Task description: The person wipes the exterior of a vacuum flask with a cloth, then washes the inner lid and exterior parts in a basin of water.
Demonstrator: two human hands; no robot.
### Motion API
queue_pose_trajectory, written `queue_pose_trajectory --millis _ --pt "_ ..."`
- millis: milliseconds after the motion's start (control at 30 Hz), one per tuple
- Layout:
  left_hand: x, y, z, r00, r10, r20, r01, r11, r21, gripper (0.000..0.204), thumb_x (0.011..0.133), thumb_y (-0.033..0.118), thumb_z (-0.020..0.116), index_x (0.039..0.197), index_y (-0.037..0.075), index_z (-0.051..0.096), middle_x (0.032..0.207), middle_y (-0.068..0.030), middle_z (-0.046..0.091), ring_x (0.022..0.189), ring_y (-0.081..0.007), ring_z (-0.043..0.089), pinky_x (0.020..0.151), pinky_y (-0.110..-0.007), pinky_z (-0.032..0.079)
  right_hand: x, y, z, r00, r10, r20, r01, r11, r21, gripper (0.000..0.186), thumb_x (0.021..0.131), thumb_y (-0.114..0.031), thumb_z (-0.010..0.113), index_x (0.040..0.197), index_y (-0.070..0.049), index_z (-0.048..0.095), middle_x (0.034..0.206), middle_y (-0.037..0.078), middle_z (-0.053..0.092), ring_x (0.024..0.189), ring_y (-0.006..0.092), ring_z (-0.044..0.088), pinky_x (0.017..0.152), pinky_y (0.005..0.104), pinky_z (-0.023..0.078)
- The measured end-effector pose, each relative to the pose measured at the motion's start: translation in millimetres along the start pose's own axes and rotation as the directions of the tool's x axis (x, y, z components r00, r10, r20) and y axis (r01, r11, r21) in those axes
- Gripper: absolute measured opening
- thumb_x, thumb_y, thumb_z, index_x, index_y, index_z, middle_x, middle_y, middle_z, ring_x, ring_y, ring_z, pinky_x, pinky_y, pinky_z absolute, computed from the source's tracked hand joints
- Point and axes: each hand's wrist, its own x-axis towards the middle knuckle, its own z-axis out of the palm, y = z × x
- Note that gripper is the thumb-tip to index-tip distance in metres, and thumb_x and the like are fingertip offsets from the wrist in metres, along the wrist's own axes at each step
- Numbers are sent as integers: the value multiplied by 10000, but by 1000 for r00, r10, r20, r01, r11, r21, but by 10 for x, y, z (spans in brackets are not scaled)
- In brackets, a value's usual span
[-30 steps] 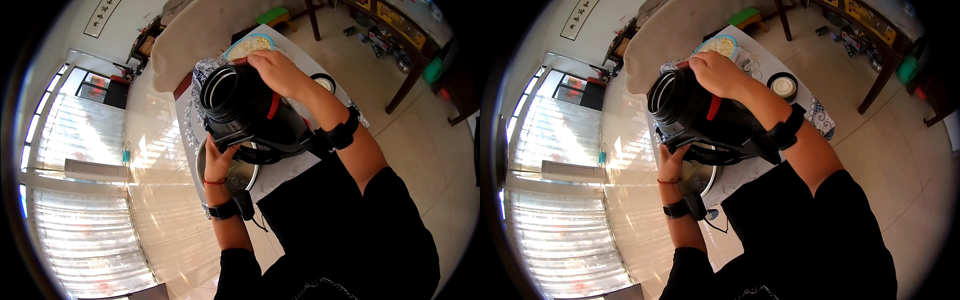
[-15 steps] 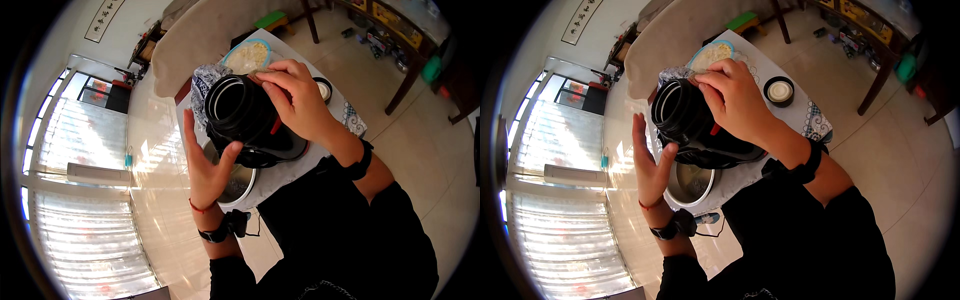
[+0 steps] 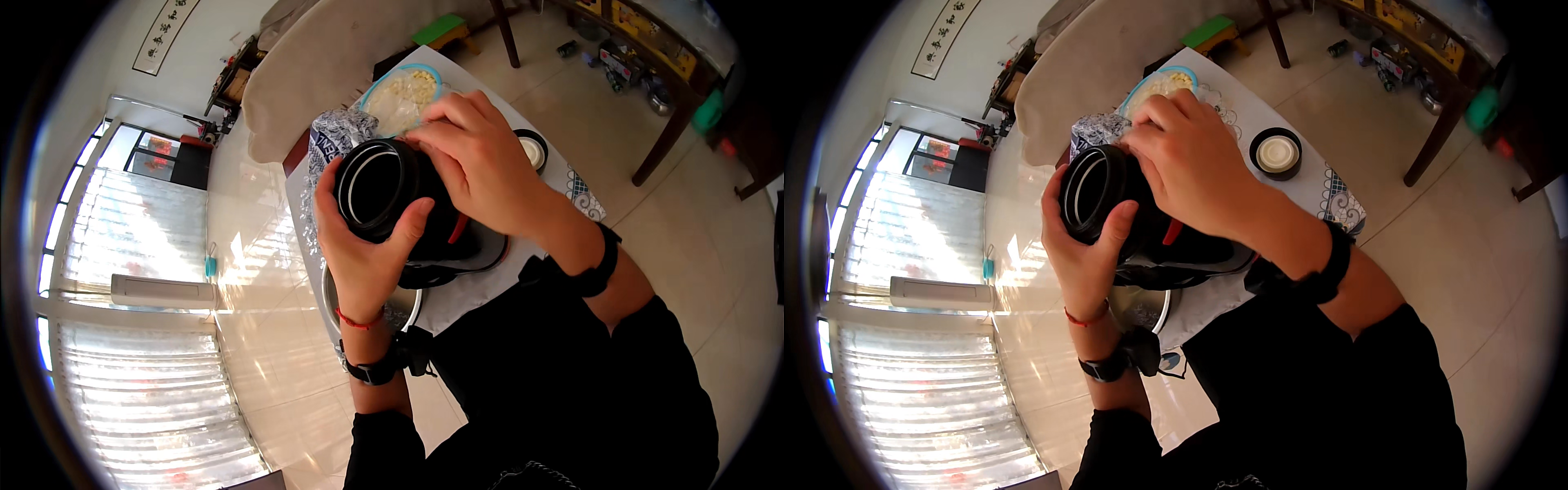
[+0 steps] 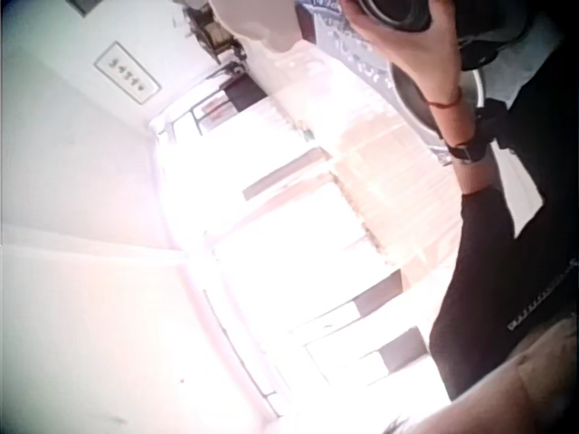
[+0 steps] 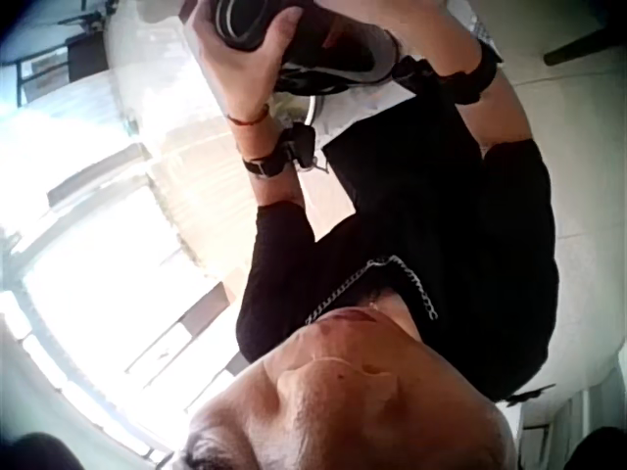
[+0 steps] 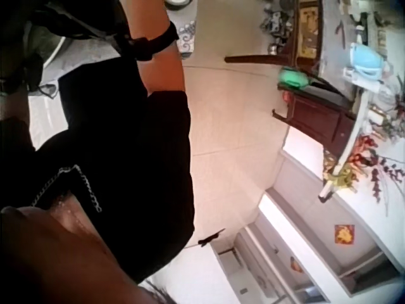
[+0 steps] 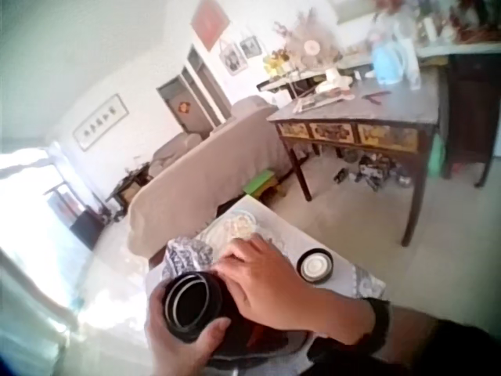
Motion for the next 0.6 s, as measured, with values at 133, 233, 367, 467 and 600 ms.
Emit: queue_pose_trajectory --millis 133,233,367,467,600 --pt "13 0 11 1000 9 -11 -9 1000 8 812 631 223 858 1249 -55 410 1115 -141 570 1022 -206 579 893 -314 469 414 276 205 908 31 418 -189 920 343 183 869 -115 532 922 -17 677 999 108 603 988 264 540 867 350 436" --pt "19 16 21 999 -20 -37 19 1000 -20 819 627 225 858 1251 -55 410 1111 -139 572 1026 -206 578 892 -314 470 429 225 182 800 67 596 -355 853 381 233 930 -157 496 987 -10 667 1057 88 617 1062 241 539 928 324 406" --pt "-2 -12 41 999 -9 -45 8 1000 -14 816 631 199 854 1261 -54 401 1110 -138 573 1016 -202 583 892 -313 471 47 26 7 965 53 255 -124 954 272 193 902 -100 520 998 -19 667 1012 86 596 1010 247 523 890 309 412" --pt "-15 -15 1 999 -13 -46 10 998 -65 812 632 175 850 1264 -53 395 1107 -137 576 1010 -200 586 896 -313 472 -187 -260 -175 999 25 28 -27 996 83 209 812 -24 576 1005 -15 656 1010 78 547 942 260 499 813 347 422" --pt "-12 -15 29 999 -18 -36 16 998 -61 811 620 154 851 1259 -49 396 1105 -131 579 1013 -196 585 902 -311 469 -470 -479 -241 998 -48 -47 47 999 -15 262 748 -18 608 1007 1 639 1009 73 528 933 265 495 763 370 420"
